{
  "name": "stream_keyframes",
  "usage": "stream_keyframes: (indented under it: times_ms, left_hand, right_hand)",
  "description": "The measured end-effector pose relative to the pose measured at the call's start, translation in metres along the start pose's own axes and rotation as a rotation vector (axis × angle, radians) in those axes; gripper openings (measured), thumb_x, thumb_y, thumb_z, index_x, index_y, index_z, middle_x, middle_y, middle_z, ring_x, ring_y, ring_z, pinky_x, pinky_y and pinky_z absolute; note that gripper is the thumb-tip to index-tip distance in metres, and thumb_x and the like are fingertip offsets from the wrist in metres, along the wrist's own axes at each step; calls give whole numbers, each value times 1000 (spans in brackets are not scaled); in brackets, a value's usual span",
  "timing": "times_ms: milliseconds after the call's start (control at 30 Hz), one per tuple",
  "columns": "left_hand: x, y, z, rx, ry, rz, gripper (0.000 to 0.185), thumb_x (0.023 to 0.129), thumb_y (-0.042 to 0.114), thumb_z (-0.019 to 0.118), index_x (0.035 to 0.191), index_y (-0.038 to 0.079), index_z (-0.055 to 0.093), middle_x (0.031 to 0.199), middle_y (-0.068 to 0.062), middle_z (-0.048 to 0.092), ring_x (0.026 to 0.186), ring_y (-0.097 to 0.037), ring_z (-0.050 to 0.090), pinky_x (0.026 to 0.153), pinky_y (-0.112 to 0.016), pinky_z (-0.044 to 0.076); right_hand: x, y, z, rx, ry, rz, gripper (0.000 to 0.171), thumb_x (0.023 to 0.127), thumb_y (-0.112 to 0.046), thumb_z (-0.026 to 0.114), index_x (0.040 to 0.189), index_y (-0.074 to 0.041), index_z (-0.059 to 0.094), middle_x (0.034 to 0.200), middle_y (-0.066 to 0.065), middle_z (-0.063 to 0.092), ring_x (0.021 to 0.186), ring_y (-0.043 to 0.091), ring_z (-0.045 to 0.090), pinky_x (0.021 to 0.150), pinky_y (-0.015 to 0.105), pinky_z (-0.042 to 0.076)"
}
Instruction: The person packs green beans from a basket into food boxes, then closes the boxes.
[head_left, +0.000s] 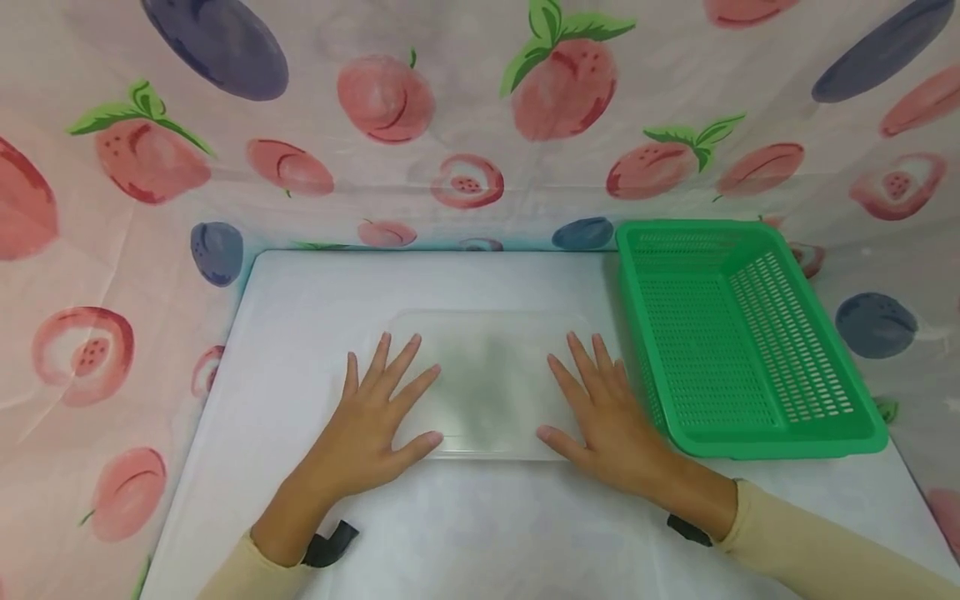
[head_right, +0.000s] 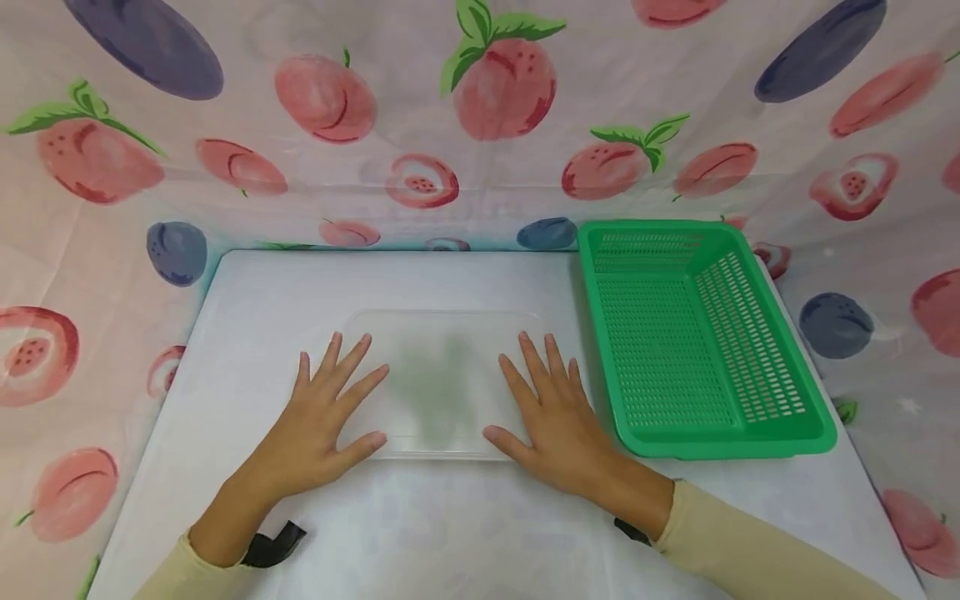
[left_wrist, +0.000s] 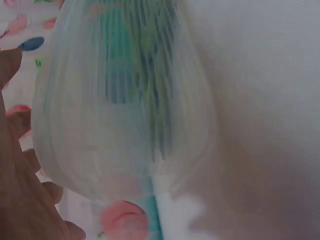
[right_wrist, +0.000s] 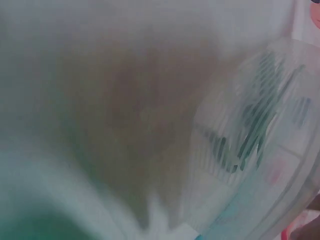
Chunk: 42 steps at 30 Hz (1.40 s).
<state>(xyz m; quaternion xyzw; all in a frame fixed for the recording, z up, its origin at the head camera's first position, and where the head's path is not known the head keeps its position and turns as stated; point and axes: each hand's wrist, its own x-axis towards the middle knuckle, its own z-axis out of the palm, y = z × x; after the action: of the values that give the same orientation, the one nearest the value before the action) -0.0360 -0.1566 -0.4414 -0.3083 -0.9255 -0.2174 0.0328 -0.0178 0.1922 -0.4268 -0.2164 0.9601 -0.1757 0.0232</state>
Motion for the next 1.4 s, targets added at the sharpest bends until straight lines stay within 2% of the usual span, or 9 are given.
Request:
stream_keyframes:
  times_ms: [100, 200, 300, 467, 733, 1067, 1233, 1400]
  left_hand:
    - [5, 7, 0, 101, -33, 89, 75, 95, 71, 49, 158, 32, 39, 174, -1, 11, 159, -42, 7, 115, -81, 7]
    - [9, 13, 4, 159, -70, 148, 75, 95, 74, 45, 158, 34, 39, 174, 1, 11, 159, -39, 6, 116, -80, 7]
    - [12, 17, 10, 195, -100, 175, 76, 94, 77, 43, 158, 38, 36, 174, 2, 10, 160, -36, 4, 117, -80, 5]
    - [15, 20, 15, 243, -107, 198, 78, 91, 81, 42, 158, 41, 35, 173, 2, 15, 160, -34, 8, 116, -81, 7]
    - [15, 20, 17, 266, -115, 196, 79, 91, 82, 42, 158, 42, 34, 173, 0, 17, 160, -34, 11, 117, -80, 7]
    - [14, 20, 21, 306, -135, 220, 79, 92, 83, 35, 159, 42, 32, 173, 1, 17, 159, -34, 13, 118, -78, 8]
    - [17, 19, 12, 215, -188, 195, 81, 92, 82, 38, 161, 40, 27, 174, 2, 10, 160, -35, 9, 118, -78, 7]
    - [37, 12, -10, 166, -225, 138, 83, 92, 82, 39, 161, 38, 28, 174, 1, 7, 160, -37, 4, 116, -80, 8]
  right_hand:
    - [2, 3, 3, -120, 43, -120, 87, 95, -65, 55, 163, -20, 27, 173, 11, 9, 158, 43, 5, 114, 79, 21]
    - [4, 5, 5, -162, 61, -190, 84, 95, -68, 50, 162, -21, 31, 172, 10, 15, 157, 44, 11, 114, 79, 20]
    - [7, 8, 7, -190, 47, -248, 84, 96, -71, 46, 162, -21, 31, 172, 10, 16, 157, 44, 13, 115, 79, 18]
    - [7, 9, 10, -227, 14, -307, 85, 95, -71, 47, 163, -22, 28, 173, 7, 14, 158, 40, 11, 116, 79, 14]
    - [6, 11, 13, -239, -13, -315, 87, 92, -68, 55, 163, -26, 27, 173, 4, 15, 158, 41, 11, 114, 82, 10]
    - [4, 12, 19, -275, -15, -330, 78, 98, -70, 40, 163, -31, 24, 172, 3, 17, 158, 42, 8, 113, 84, 8]
    - [8, 11, 14, -249, -63, -311, 84, 97, -68, 47, 165, -29, 18, 173, 5, 12, 157, 48, 5, 112, 84, 9]
    - [24, 7, -3, -246, -96, -270, 90, 95, -68, 53, 165, -28, 14, 174, 5, 4, 156, 50, -1, 112, 84, 12]
